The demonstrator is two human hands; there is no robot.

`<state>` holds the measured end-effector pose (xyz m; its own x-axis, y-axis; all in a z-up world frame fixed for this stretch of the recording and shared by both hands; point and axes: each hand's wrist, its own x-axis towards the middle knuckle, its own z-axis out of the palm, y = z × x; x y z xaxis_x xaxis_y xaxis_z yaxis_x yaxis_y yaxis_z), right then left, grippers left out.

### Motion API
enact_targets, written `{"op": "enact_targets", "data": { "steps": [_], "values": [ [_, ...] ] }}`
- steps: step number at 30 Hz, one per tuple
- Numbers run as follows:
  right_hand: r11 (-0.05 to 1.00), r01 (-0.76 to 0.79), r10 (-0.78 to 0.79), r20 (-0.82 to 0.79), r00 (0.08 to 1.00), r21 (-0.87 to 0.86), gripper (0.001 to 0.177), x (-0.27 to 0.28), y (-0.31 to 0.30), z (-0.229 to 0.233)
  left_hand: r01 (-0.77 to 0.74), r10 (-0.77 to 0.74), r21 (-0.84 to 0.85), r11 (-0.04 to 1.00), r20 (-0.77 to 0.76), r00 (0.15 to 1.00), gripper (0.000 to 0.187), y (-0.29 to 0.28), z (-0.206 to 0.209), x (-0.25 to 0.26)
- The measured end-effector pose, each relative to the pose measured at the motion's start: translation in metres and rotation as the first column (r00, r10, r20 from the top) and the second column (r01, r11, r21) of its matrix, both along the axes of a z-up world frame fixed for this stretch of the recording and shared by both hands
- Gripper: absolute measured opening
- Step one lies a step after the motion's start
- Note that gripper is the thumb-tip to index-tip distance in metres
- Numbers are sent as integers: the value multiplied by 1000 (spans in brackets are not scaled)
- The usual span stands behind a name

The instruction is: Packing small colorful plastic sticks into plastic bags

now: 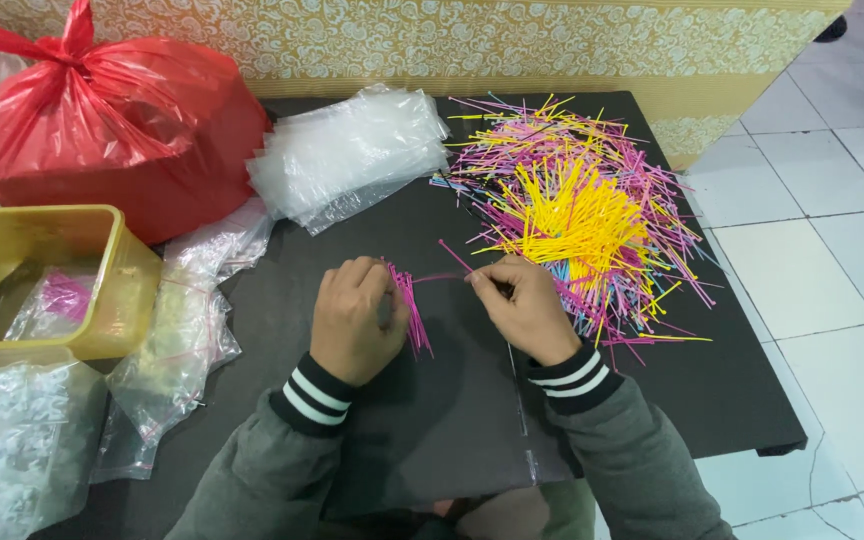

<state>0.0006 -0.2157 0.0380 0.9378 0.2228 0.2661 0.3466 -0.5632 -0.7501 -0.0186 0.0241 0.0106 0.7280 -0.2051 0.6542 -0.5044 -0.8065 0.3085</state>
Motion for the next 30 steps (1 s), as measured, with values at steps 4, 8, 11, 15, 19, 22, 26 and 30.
{"op": "enact_targets", "data": {
  "steps": [4,8,11,15,19,22,26,30],
  "values": [
    [993,74,-72,30,997,-89,21,-2,9,-22,-127,126,8,992,33,991,16,5,6,-18],
    [959,100,-89,54,995,-266,26,-8,28,-27,-318,315,190,929,43,948,18,3,-6,-32],
    [928,87,-59,87,994,-361,28,-17,42,-27,-334,346,304,892,13,938,19,-4,-28,-36],
    [913,-61,104,86,991,-402,31,-21,50,-29,-288,325,315,905,-73,943,19,-18,-38,-38],
    [933,-172,178,-9,984,-316,33,-22,47,-7,-132,208,330,935,-208,956,28,-10,-24,-36],
    [947,-66,94,75,993,-313,26,-10,17,5,-72,181,310,948,-341,922,33,-8,-17,-36],
    [866,234,-230,65,971,-442,22,10,-50,7,-107,170,234,966,-268,948,27,-9,-15,-37],
    [763,232,-374,-119,920,-603,32,8,-75,6,-87,161,220,972,-345,925,24,-8,-18,-38]
  ]
}}
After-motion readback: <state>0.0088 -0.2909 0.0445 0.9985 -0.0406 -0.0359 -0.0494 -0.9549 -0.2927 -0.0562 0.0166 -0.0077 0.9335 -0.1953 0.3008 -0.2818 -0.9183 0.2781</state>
